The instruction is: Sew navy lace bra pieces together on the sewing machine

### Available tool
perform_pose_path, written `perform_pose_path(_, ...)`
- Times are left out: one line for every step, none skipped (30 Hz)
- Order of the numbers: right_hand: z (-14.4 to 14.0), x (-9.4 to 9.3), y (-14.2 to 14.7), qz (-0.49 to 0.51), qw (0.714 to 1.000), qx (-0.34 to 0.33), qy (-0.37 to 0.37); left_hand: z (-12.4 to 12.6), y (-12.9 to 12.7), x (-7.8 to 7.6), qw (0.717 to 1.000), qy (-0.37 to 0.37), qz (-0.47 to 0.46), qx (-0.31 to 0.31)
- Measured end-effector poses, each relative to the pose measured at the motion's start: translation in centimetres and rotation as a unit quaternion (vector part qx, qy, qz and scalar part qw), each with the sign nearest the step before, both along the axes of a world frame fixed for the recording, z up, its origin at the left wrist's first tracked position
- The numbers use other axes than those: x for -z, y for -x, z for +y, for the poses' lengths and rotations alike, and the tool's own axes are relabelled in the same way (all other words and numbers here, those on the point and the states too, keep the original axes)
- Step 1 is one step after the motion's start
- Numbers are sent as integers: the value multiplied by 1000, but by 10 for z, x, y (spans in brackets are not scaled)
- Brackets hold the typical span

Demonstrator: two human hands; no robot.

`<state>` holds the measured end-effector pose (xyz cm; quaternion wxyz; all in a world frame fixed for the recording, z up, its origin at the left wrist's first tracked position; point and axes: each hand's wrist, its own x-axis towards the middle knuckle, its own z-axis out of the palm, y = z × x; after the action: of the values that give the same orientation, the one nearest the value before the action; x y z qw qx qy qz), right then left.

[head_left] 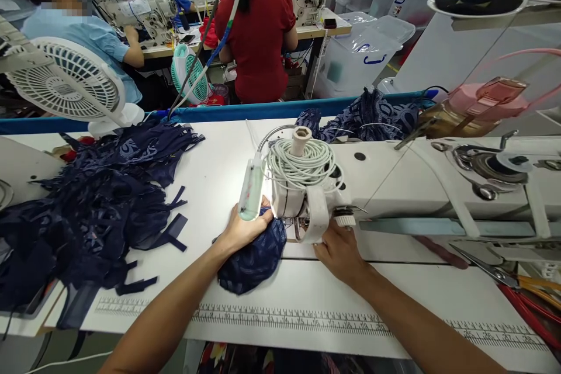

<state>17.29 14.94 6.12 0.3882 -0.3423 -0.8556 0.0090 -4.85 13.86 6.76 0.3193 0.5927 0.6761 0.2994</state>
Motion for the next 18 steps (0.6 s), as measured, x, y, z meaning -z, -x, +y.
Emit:
perform_pose_path(0,-1,0,1,1000,-1,2,0,0,0,1000,0,5,2)
perform_pose_path(1,-2,1,1,1000,-3,5,1,0,-1,1000,3,10,6)
perform_pose_path(1,-2,1,1,1000,-5,8,1,0,-1,1000,6,14,11)
perform_pose_path(1,-3,1,1,1000,-7,9,2,0,-2,1000,10,19,15)
perform_pose_path(0,-3,1,2,1000,-9,11,2,0,-2,999,14,24,19)
perform_pose_path(0,-3,2,3,1000,-10,12,2,0,-2,999,18,29,22)
perform_pose_path(0,-3,2,4,1000,-10,13,2,0,-3,999,22,34,26)
perform_pose_path(0,-3,2,5,1000,-9,13,1,-1,-4,998,26,39,29)
perform_pose_path(0,-3,1,6,1000,-8,13,0,-1,-5,998,29,43,32)
perform_pose_path(0,-2,1,6,1000,-8,12,-1,-2,-6,998,31,47,35)
perform_pose_path(0,-2,1,5,1000,-8,11,-2,-2,-7,997,33,51,37)
perform_pose_path(0,-1,1,4,1000,-9,10,-3,-3,-8,997,35,55,38)
perform_pose_path(0,0,2,3,1000,-10,8,-4,-3,-9,997,37,59,37)
perform_pose_path(-1,1,2,3,1000,-13,6,-5,-4,-10,997,38,62,36)
perform_pose_path(-2,2,3,1,1000,-19,3,-6,-4,-11,997,40,64,34)
perform_pose_path(-3,4,3,-7,1000,-30,0,-7,-5,-11,996,42,66,32)
perform_pose_path(-5,5,4,-23,999,-45,-2,-7,-5,-12,996,43,67,31)
perform_pose_path(-6,5,5,-47,997,-62,-6,-8,-6,-12,996,44,67,30)
